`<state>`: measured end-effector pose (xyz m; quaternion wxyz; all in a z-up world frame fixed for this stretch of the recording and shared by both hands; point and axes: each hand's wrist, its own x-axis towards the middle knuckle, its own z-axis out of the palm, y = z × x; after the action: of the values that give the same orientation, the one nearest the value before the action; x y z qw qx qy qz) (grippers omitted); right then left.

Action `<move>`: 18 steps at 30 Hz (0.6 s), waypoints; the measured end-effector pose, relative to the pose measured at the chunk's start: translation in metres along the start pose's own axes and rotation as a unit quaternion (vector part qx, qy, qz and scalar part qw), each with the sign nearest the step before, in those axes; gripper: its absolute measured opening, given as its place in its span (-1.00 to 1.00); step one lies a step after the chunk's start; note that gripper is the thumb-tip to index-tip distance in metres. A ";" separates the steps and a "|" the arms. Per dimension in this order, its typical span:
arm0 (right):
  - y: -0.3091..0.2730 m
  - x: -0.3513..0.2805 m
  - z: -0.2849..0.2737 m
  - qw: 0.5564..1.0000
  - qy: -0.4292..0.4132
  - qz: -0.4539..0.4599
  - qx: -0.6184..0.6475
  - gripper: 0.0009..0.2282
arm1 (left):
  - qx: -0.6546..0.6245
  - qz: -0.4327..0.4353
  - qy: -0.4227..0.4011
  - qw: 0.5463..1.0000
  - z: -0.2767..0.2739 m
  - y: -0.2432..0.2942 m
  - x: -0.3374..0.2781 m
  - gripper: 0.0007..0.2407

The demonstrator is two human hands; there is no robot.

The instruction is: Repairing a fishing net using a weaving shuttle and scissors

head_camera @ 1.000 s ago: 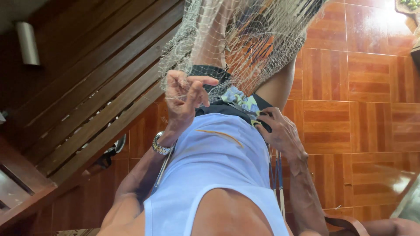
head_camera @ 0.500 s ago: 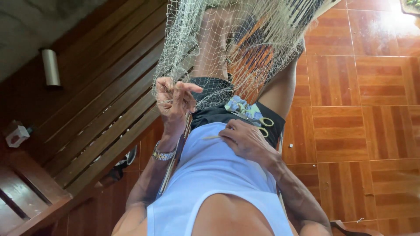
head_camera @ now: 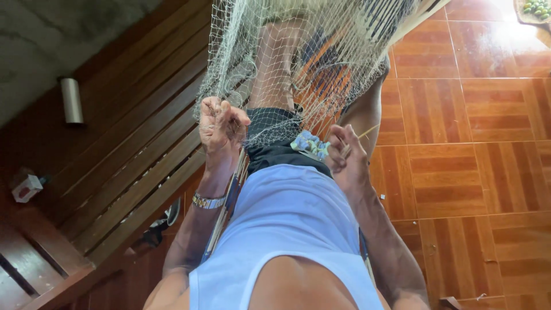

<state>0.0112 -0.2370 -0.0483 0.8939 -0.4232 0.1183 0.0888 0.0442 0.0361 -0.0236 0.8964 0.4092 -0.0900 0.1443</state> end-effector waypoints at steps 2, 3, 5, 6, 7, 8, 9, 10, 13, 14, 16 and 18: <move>-0.010 0.006 0.013 0.997 -0.077 -0.016 -0.007 -0.54 | -0.007 -0.022 0.001 1.000 -0.002 -0.002 -0.001 -0.90; -0.012 0.014 0.013 0.997 -0.080 -0.016 -0.006 -0.54 | -0.006 -0.020 0.001 1.000 -0.003 -0.003 0.001 -0.90; -0.016 0.031 0.012 0.987 -0.159 -0.003 0.034 -0.42 | 0.001 -0.049 -0.002 0.999 -0.005 -0.006 0.003 -0.90; -0.017 0.034 0.013 0.986 -0.162 -0.003 0.036 -0.42 | 0.003 -0.047 -0.002 0.999 -0.010 -0.007 0.008 -0.90; -0.017 0.038 0.014 0.982 -0.182 -0.002 0.057 -0.48 | 0.000 -0.064 -0.019 0.998 -0.014 -0.009 0.014 -0.92; -0.018 0.043 0.015 0.976 -0.202 -0.001 0.078 -0.54 | -0.003 -0.081 -0.036 0.996 -0.019 -0.010 0.020 -0.92; -0.019 0.041 0.015 0.976 -0.205 -0.002 0.079 -0.54 | -0.001 -0.078 -0.037 0.996 -0.017 -0.004 0.023 -0.92; -0.020 0.041 0.014 0.974 -0.207 -0.003 0.095 -0.62 | 0.014 -0.102 -0.023 0.994 -0.015 0.000 0.027 -0.80; -0.012 0.048 -0.005 0.975 -0.196 -0.009 0.108 -0.79 | 0.084 -0.158 -0.042 0.983 -0.002 0.020 0.036 -0.58; -0.006 0.051 -0.014 0.977 -0.187 -0.017 0.105 -0.88 | 0.138 -0.187 -0.077 0.969 0.003 0.027 0.038 -0.49; -0.014 0.038 0.006 0.979 -0.171 -0.023 0.107 -0.91 | 0.123 -0.216 -0.099 0.964 0.006 0.029 0.050 -0.64; -0.023 0.028 0.019 0.982 -0.153 -0.028 0.105 -0.93 | 0.102 -0.245 -0.119 0.957 0.006 0.029 0.070 -0.77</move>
<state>0.0463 -0.2351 -0.0279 0.9430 -0.3116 -0.0229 0.1144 0.1006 0.0626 0.0203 0.8406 0.5221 -0.0781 -0.1213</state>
